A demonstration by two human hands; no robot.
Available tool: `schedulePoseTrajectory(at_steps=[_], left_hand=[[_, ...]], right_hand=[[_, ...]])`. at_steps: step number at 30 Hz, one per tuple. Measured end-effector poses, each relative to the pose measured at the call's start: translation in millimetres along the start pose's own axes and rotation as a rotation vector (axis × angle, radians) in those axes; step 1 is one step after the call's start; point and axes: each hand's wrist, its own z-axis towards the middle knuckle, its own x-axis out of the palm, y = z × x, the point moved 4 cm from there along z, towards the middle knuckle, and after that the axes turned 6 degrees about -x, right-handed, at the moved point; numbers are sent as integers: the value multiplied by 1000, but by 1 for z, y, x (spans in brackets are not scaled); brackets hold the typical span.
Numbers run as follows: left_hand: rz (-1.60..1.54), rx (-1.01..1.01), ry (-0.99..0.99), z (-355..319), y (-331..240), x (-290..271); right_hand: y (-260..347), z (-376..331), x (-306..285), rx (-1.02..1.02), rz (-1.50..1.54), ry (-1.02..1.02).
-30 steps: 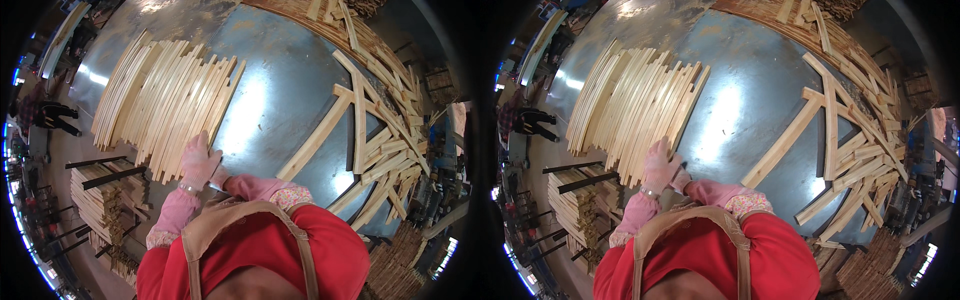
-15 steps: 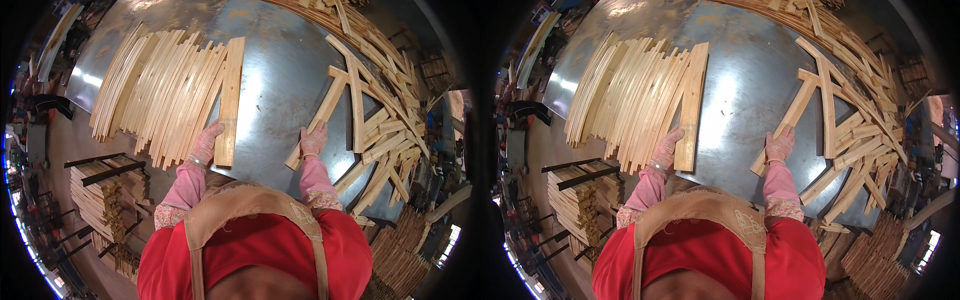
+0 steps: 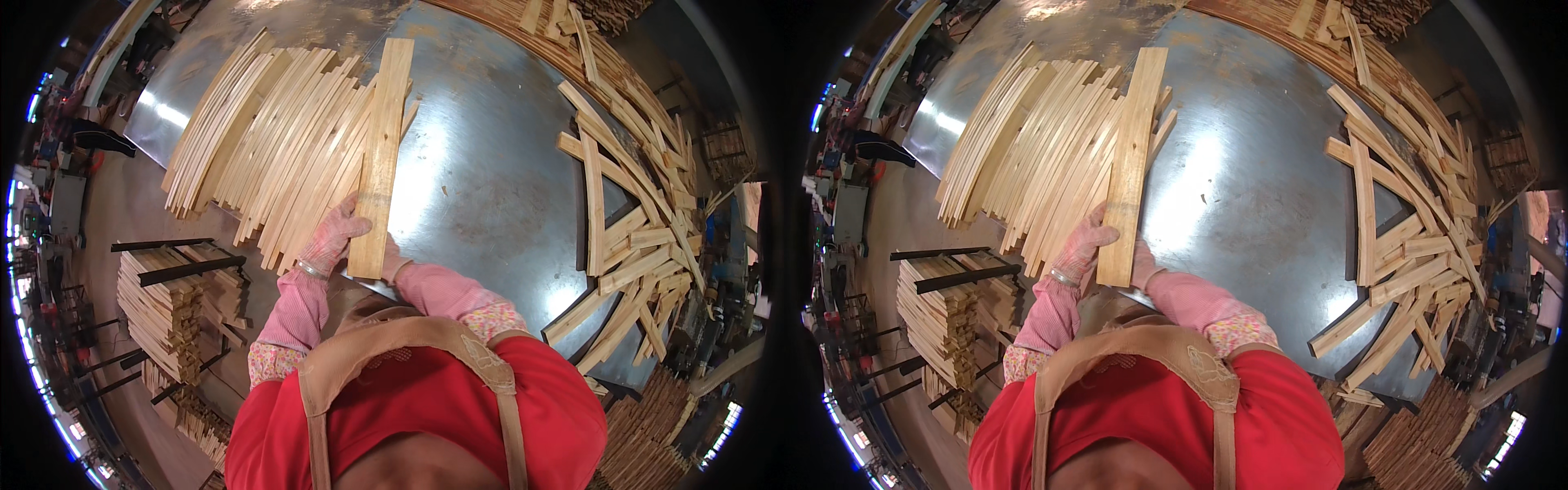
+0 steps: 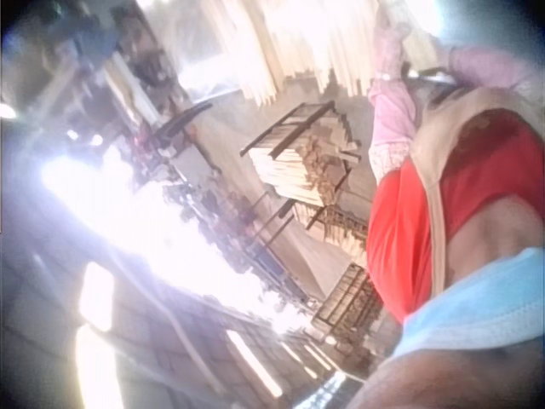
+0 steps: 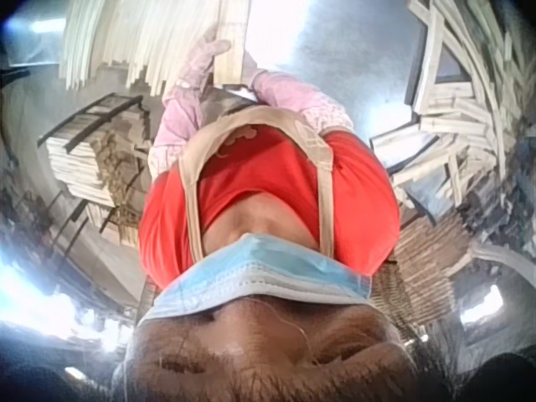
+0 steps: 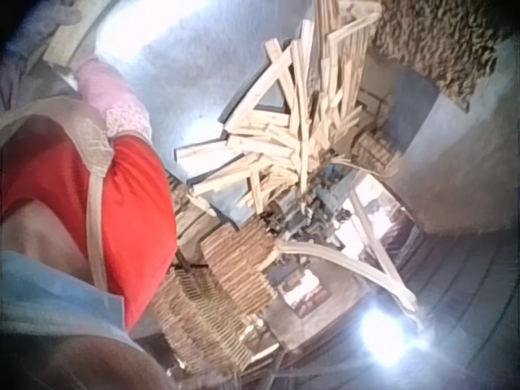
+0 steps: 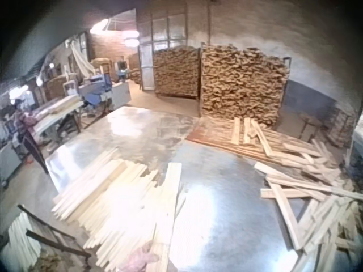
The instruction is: The person picks up thin wooden planks from a pile on a metal table and stacks them neatly. They repeatedly gather planks, align them, and place them into a growing stack, occasionally adjusting the pile to maintain order.
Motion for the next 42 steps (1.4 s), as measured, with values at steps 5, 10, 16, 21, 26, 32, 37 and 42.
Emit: schedulePoseTrajectory(at_steps=[5, 10, 16, 21, 26, 32, 37, 42], left_hand=[[3, 13, 12, 1, -4, 0], [299, 71, 7, 22, -17, 44], [194, 55, 11, 92, 32, 86], [759, 76, -13, 132, 42, 128], [1133, 428, -194, 158, 101, 132], [1235, 425, -196, 165, 97, 145], [1362, 491, -218, 184, 96, 152], [1630, 446, -142, 209, 106, 149]], right_hand=[[-7, -6, -36, 90, 241, 69], [-1, -59, -70, 373, 1085, -182], [4, -101, -107, 340, 843, -418], [-30, -110, -199, 410, 573, -693], [-78, -114, -372, 296, 327, -867], [-64, -49, -672, 139, 191, -986], [-108, -10, -782, 652, -549, -977], [-158, 38, -782, 642, -947, -533]])
